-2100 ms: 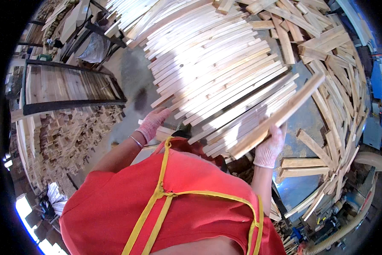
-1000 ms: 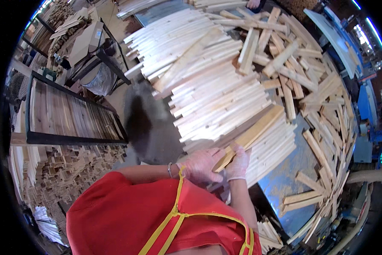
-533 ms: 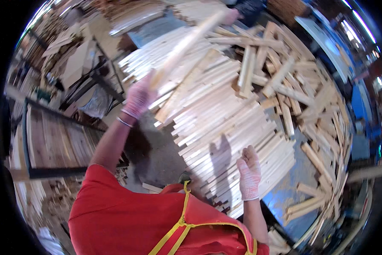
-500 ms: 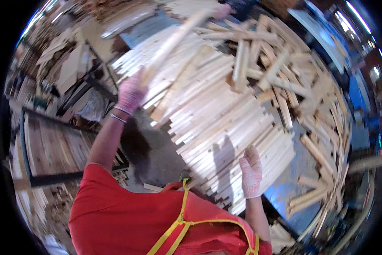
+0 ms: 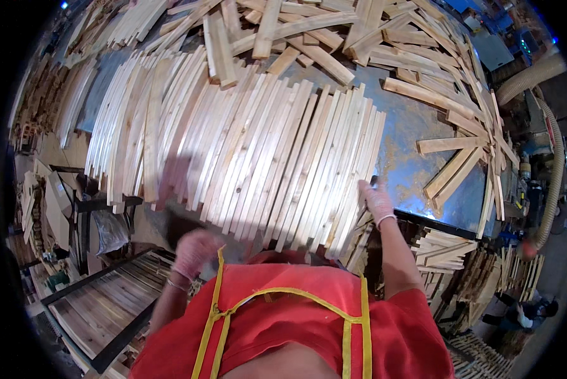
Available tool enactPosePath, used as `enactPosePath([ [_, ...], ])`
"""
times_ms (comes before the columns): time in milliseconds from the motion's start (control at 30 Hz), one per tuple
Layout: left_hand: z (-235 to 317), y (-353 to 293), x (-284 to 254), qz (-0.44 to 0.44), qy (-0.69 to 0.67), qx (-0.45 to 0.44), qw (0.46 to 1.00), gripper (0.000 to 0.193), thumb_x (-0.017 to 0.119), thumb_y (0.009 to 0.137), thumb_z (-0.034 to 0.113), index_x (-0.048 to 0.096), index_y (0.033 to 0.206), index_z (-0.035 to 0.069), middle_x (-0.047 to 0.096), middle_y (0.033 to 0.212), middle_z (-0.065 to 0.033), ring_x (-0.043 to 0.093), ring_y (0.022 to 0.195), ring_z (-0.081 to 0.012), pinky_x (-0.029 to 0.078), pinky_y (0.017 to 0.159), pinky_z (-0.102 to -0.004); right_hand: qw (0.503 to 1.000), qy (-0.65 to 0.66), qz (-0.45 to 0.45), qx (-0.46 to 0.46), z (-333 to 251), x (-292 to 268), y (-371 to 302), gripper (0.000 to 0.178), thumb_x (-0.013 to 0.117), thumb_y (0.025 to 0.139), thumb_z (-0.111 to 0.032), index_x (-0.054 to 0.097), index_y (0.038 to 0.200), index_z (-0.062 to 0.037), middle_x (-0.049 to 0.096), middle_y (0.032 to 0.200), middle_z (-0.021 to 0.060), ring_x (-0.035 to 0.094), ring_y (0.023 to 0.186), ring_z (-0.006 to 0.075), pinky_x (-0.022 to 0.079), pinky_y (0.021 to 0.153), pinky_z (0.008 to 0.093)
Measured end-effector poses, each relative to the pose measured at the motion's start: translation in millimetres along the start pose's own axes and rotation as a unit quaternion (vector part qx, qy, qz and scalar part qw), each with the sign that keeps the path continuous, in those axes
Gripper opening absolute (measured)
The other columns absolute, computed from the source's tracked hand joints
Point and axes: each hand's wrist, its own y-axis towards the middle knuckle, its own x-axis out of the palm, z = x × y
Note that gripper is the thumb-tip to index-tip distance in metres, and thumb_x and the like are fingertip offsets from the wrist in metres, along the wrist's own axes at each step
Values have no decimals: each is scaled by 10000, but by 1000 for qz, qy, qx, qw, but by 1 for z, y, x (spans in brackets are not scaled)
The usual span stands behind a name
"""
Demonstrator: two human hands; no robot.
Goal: The person repeatedly picks up thin wooden strips from a large pile on a metal table, aligns them, and places them into a neat stack. The person handles the strips one at a time or in small groups, continuously clearing the disorganized pile and building an orderly stack.
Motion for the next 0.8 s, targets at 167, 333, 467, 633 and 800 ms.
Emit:
enactPosePath([
  [167,4,-45,139,-90,-451,-277,844,519,591,1080,504,675,1421,121,732,1326,-224,747,1119,-387,575,981,-475,981,22,-192,-16,-19,3,0,947,805,915,-534,437,1574,38,738,1278,239,720,1176,331,527,1054,410],
  [333,121,-42,183,-115,-578,-270,761,572,603,1063,531,651,1442,106,718,1349,-259,718,1192,-435,562,1036,-500,979,10,-186,-78,7,-21,35,983,785,916,-544,406,1585,68,705,1380,297,682,1307,424,510,1106,455],
  [467,203,-10,147,-213,-245,-90,942,590,621,1044,548,648,1427,99,720,1326,-276,700,1219,-460,561,1045,-513,972,-1,-210,-103,29,-68,88,1038,754,926,-566,354,1632,81,696,1386,318,671,1325,428,497,1137,446],
  [633,211,145,138,-14,-77,-41,996,686,666,1002,574,617,1439,46,690,1336,-303,669,1259,-475,550,1064,-531,946,-55,-254,-194,7,-107,143,998,699,919,-655,501,1547,95,730,1326,310,712,1261,410,530,1095,443],
  [800,307,246,122,104,-33,-137,985,776,724,954,576,589,1458,2,661,1392,-310,650,1309,-458,529,1118,-509,962,-165,-188,-111,-28,-90,171,918,734,898,-665,633,1411,90,733,1323,309,707,1258,430,530,1100,450],
])
